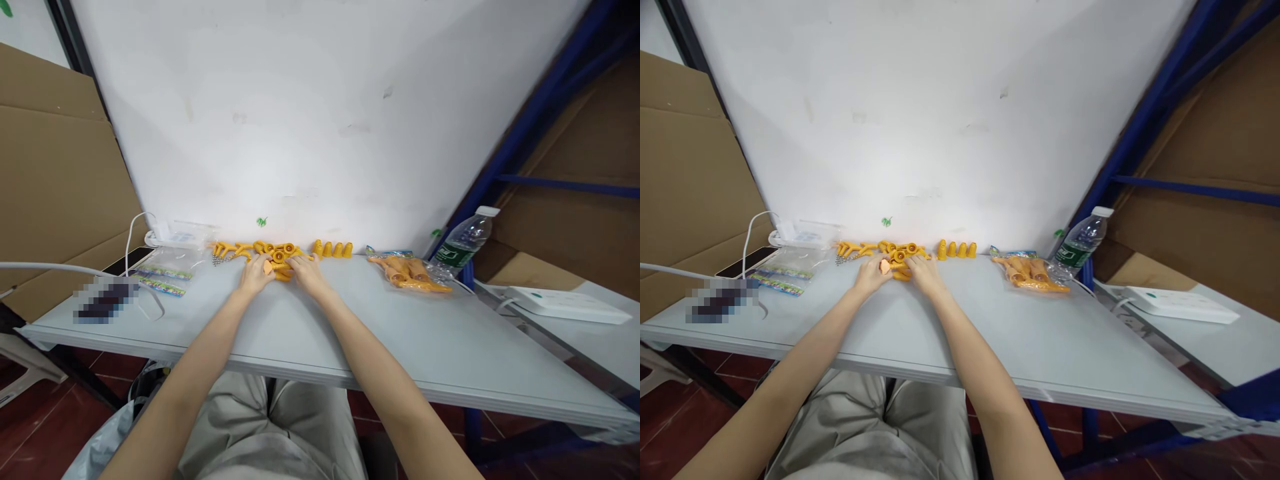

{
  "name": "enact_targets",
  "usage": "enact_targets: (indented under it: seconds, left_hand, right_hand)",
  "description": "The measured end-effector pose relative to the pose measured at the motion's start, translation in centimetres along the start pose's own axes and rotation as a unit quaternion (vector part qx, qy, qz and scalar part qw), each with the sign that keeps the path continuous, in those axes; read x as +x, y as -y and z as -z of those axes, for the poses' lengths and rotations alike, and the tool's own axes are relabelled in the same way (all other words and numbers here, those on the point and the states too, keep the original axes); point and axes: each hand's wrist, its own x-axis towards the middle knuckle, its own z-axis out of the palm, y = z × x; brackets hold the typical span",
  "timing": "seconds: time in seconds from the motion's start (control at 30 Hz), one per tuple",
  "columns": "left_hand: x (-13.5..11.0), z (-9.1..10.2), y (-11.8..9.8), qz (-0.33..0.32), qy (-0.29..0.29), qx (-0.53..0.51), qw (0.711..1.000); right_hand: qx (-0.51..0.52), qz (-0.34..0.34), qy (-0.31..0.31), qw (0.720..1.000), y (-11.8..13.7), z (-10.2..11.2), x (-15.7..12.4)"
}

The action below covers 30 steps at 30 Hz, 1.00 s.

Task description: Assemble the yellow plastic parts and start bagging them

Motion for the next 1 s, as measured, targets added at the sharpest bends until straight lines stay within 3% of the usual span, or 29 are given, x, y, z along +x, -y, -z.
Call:
enact_targets:
  seconds: [0.23, 0.43, 0.57, 0.63, 0.73, 0.8, 1.0]
  left_hand:
    - [0.2, -0.3, -0.6, 0.117, 0.043, -0.099, 0.987]
    - [0.2, -0.7, -0.9, 0.145, 0.046, -0.18, 0.972]
    - [0.3, -0.3, -0.7, 0.242, 0.196, -0.274, 0.91]
    - [0.4, 0.1, -0.6, 0.281, 0.235, -0.333, 0.869]
    - [0.5, 0.4, -0.5, 0.305, 0.224, -0.436, 0.817]
    - [0.6, 0.5, -0.5, 0.305, 0.207, -0.478, 0.797]
    - [0.8, 0.4, -0.1, 0.315, 0.099, -0.484, 0.81]
  right_hand:
    - [-0.066, -0.025, -0.041, 0.997, 0.2, 0.7, 0.1]
    - [-0.052, -0.028, -0.095, 0.994, 0.0, 0.6, 0.0]
    - [-0.041, -0.082, -0.133, 0.987, -1.5, 0.7, -0.4]
    - [-0.024, -0.133, -0.156, 0.978, -2.9, 0.7, -0.8]
    - [0.008, -0.254, -0.177, 0.951, -5.2, 0.4, -1.8]
    - [0.034, -0.338, -0.174, 0.924, -6.5, 0.1, -2.5]
    - [0.115, -0.489, -0.102, 0.859, -8.0, -0.8, -3.7]
